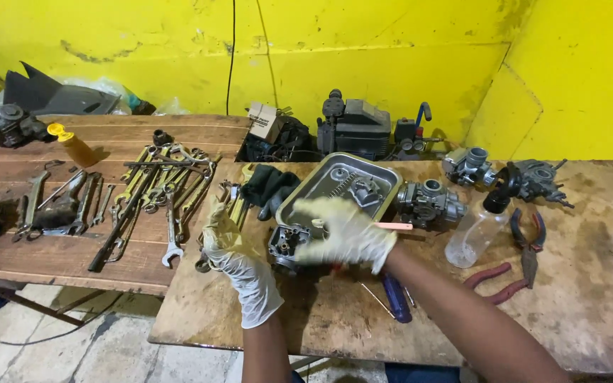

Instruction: The person is reassembling and cleaning motorcycle carburetor components on a workbench using various hand tools.

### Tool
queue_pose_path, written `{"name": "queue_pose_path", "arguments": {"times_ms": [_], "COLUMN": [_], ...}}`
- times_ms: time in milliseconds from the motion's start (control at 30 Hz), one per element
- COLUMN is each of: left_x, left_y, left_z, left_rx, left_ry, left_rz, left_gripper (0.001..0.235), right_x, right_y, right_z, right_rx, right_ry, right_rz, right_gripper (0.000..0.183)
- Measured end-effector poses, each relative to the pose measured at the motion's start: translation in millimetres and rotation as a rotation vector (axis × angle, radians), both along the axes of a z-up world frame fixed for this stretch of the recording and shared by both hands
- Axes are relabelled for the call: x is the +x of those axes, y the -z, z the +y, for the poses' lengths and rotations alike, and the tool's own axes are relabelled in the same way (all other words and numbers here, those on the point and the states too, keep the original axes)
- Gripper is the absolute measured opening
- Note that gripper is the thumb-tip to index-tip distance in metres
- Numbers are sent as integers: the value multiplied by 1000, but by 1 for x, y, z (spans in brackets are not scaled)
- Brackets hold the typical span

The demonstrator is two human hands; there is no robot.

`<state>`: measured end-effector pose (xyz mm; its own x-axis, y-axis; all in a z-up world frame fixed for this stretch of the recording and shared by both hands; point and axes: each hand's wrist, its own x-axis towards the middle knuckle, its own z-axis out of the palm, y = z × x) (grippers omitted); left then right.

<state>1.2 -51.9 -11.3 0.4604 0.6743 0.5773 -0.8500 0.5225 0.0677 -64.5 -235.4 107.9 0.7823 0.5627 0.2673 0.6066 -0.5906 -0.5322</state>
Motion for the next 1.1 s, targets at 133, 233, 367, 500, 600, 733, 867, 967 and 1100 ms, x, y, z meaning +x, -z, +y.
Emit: {"name": "queue_pose_path", "arguments": {"times_ms": [133,233,367,500,600,733,867,967,1100], "left_x": [-12,-13,-16,41,-27,-31,-31,80,34], "left_y": [16,19,27,99,6,-13,-18,130,44], "left_z": [0,-4,10,7,-5,-4,-4,37,39], "left_rx": [66,119,180,319,275,316,413,513,732], "left_ry": [-64,-99,-168,-278,-361,-426,-566,-642,-717], "left_rz": [125,200,294,433,510,549,650,692,781], "left_gripper": [47,51,57,52,47,46,45,44,76], "right_x": [55,111,142,144,150,141,109,85,90], "right_y": [1,46,74,63,59,44,14,0,6], "right_z": [-30,-52,-54,-48,-50,-55,-52,-39,-36], "right_rx": [51,-398,-647,-652,-620,-548,-94,389,886], "right_ry": [303,564,636,657,640,622,631,562,393], "right_rz": [48,-264,-140,104,179,238,284,373,556], "right_gripper": [64,61,48,50,56,67,58,54,51]}}
